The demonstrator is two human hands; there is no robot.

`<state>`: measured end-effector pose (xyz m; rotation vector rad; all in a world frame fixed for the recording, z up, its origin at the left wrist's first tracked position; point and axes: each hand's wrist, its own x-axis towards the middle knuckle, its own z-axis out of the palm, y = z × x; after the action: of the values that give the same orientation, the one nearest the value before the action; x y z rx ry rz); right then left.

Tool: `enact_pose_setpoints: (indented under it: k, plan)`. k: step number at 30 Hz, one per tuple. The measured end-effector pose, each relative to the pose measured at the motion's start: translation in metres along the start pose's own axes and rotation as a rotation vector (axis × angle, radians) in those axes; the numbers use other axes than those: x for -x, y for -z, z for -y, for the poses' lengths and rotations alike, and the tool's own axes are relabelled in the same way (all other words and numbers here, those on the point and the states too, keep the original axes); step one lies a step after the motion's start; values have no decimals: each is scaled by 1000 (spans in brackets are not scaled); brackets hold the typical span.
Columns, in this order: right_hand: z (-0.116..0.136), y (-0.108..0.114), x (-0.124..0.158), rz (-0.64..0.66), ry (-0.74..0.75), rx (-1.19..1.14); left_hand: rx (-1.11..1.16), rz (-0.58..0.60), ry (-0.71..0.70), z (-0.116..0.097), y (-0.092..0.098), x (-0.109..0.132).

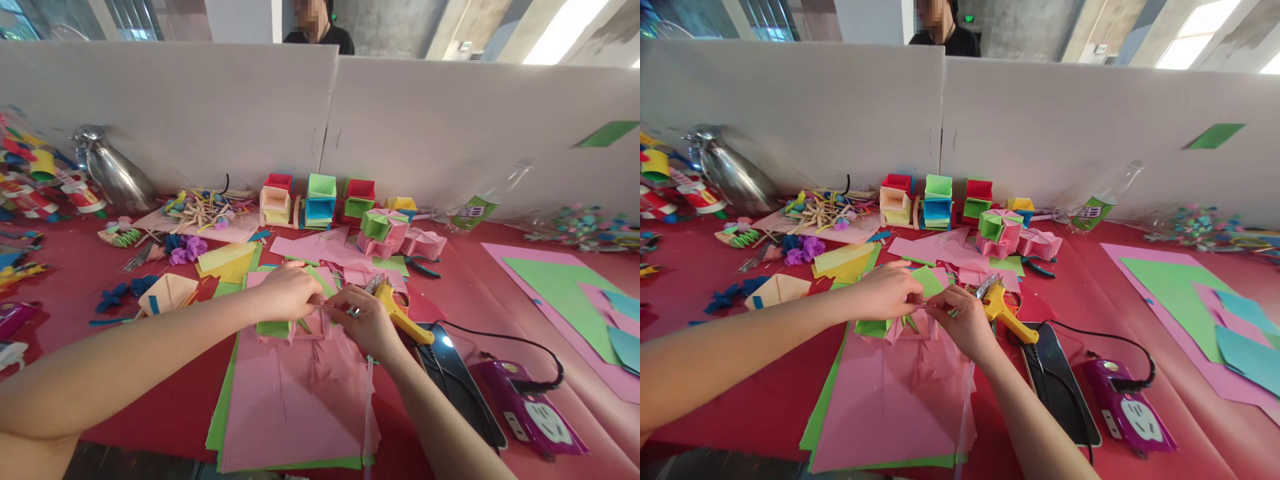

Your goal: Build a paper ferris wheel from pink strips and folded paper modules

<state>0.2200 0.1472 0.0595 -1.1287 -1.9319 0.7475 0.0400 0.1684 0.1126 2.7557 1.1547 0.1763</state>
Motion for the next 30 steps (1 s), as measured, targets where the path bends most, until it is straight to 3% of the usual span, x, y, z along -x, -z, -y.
enact_pose_setpoints:
  k: [24, 28, 30]
  plan:
    - [7, 0, 3, -36, 30, 5, -9, -27, -51, -6, -4, -3]
    - [9, 0, 4, -46, 16, -24, 55, -20, 1, -9, 10, 1]
    - [10, 1, 5, -53, 1, -35, 154, -77, 81, -5, 23, 8]
